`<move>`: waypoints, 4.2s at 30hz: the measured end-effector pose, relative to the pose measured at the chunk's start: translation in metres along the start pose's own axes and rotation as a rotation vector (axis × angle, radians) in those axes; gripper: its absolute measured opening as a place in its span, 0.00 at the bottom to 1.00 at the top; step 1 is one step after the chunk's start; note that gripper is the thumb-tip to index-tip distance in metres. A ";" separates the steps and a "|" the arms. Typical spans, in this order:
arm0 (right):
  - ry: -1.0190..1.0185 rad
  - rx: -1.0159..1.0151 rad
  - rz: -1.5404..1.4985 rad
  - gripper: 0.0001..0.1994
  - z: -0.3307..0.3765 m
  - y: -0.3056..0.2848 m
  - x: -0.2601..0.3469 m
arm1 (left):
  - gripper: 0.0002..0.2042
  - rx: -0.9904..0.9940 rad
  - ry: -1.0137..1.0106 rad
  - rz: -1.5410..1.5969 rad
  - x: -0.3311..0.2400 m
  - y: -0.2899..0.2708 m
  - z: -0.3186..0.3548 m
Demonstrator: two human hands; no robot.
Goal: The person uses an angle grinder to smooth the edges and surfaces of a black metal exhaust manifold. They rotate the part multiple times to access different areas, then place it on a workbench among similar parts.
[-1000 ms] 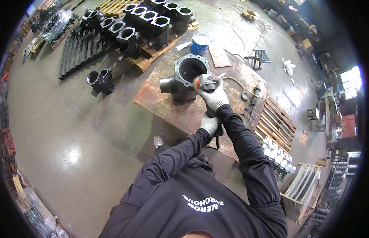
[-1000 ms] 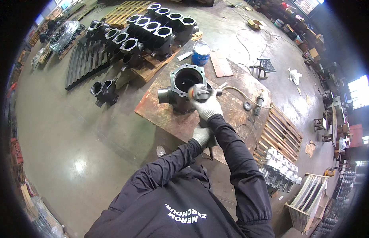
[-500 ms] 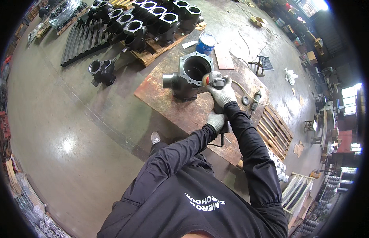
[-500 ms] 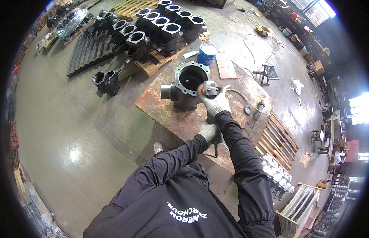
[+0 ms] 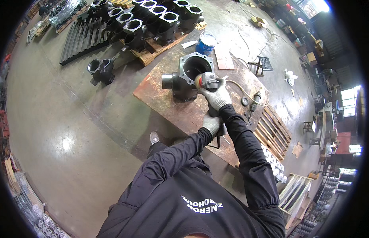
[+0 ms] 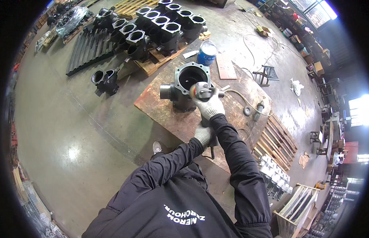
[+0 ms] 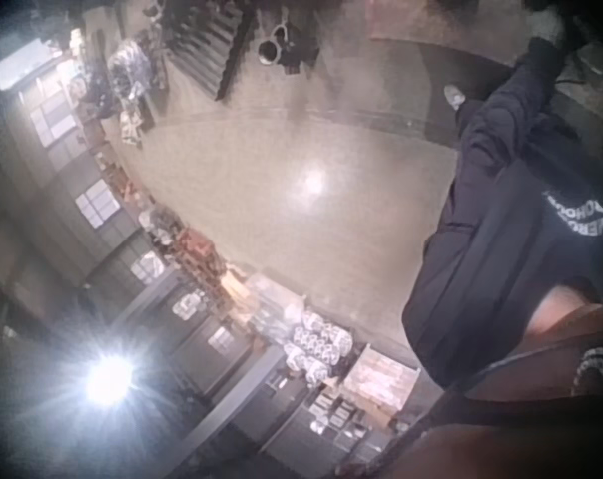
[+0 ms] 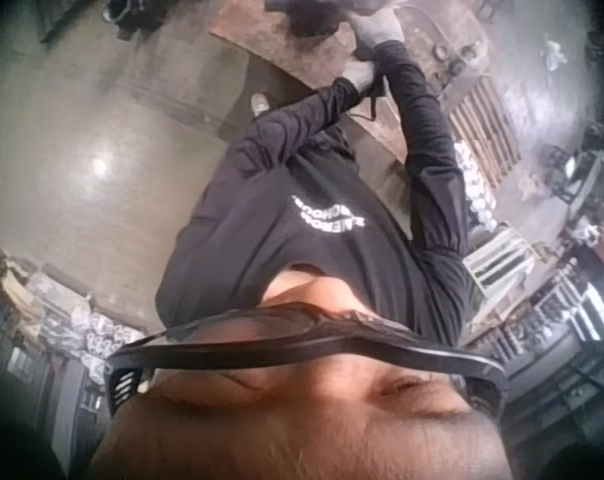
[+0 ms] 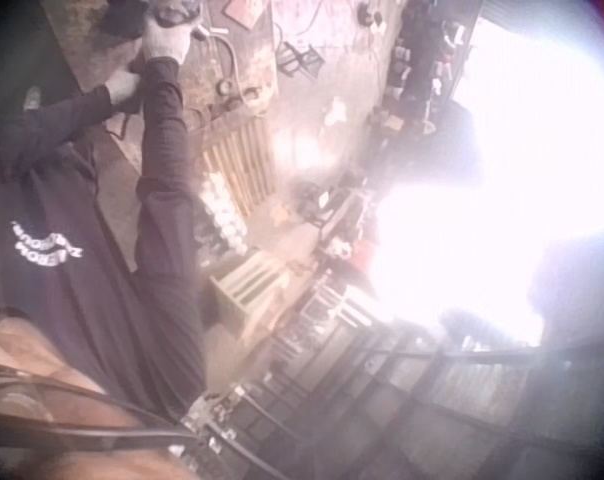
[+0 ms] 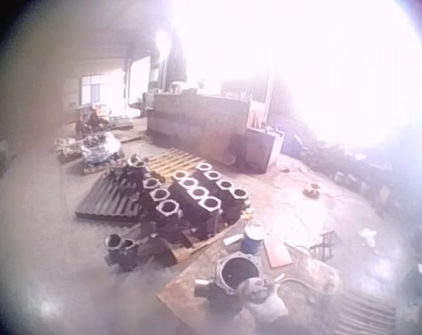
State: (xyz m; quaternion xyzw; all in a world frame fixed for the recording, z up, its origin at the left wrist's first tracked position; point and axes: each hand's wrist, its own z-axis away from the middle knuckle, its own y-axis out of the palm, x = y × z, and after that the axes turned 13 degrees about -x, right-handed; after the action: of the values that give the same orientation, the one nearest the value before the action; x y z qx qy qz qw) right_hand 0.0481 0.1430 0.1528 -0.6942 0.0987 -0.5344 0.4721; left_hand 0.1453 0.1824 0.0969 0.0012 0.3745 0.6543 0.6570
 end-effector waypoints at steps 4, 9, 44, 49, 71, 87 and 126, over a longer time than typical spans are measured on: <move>0.068 -0.060 0.034 0.53 -0.005 -0.002 -0.004 | 0.19 0.039 0.042 -0.174 0.000 0.007 -0.002; -0.118 -0.063 -0.037 0.53 -0.011 0.004 -0.019 | 0.14 -0.048 0.229 -0.455 -0.008 0.005 -0.003; 0.269 -0.263 -0.260 0.45 -0.004 0.001 -0.007 | 0.20 0.225 -0.104 -0.468 -0.032 -0.006 -0.024; 0.283 -0.270 -0.234 0.46 -0.007 0.027 0.020 | 0.22 0.227 -0.053 -0.511 -0.060 -0.030 -0.034; 0.289 0.062 0.197 0.64 -0.080 0.091 0.061 | 0.07 0.015 -0.202 -0.377 -0.143 -0.037 -0.081; 0.299 0.178 0.261 0.57 -0.062 0.072 0.074 | 0.14 0.061 -0.087 -0.414 -0.109 -0.056 -0.120; 0.304 -0.113 0.178 0.61 -0.031 0.069 0.076 | 0.24 0.316 0.285 -0.470 -0.072 -0.063 -0.129</move>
State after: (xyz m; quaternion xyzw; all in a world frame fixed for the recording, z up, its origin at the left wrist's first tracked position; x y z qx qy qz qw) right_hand 0.0786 0.0398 0.1491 -0.6192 0.2596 -0.5831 0.4574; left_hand 0.1449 0.0485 0.0082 -0.0750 0.5495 0.4120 0.7229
